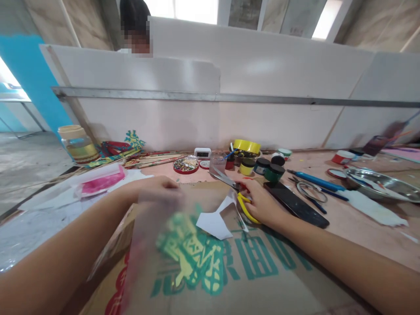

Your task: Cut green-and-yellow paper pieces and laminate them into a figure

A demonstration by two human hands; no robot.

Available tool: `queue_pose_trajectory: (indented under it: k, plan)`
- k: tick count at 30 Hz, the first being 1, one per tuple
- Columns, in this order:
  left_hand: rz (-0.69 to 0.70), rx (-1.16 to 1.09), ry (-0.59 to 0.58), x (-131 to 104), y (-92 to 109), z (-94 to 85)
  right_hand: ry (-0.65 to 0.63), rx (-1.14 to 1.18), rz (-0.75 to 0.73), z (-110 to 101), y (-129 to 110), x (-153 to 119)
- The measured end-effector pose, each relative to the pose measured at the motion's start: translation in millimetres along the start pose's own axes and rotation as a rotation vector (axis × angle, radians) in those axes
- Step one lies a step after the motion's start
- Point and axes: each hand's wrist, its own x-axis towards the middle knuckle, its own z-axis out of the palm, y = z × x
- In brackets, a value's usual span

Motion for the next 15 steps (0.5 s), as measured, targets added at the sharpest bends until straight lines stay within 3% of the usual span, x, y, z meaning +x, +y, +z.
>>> queue_pose_trajectory:
  k: [3,5,7,8,12,15]
  plan:
    - [-0.029,0.137,0.146,6,-10,-15.4,-0.005,0.003,-0.004,0,0,0]
    - [-0.057,0.175,0.312,7,-8,-20.9,-0.012,0.007,-0.009,0,0,0]
    - [0.001,0.241,0.453,3,3,-16.0,-0.016,0.011,-0.011,1,0,0]
    - [0.096,0.293,0.469,-1,11,-9.2,-0.017,0.013,-0.011,1,1,0]
    - [0.543,0.339,0.017,-15,39,35.6,-0.021,0.019,-0.012,2,2,-1]
    - [0.739,0.369,-0.067,-16,45,66.1,-0.031,0.027,-0.019,2,3,-2]
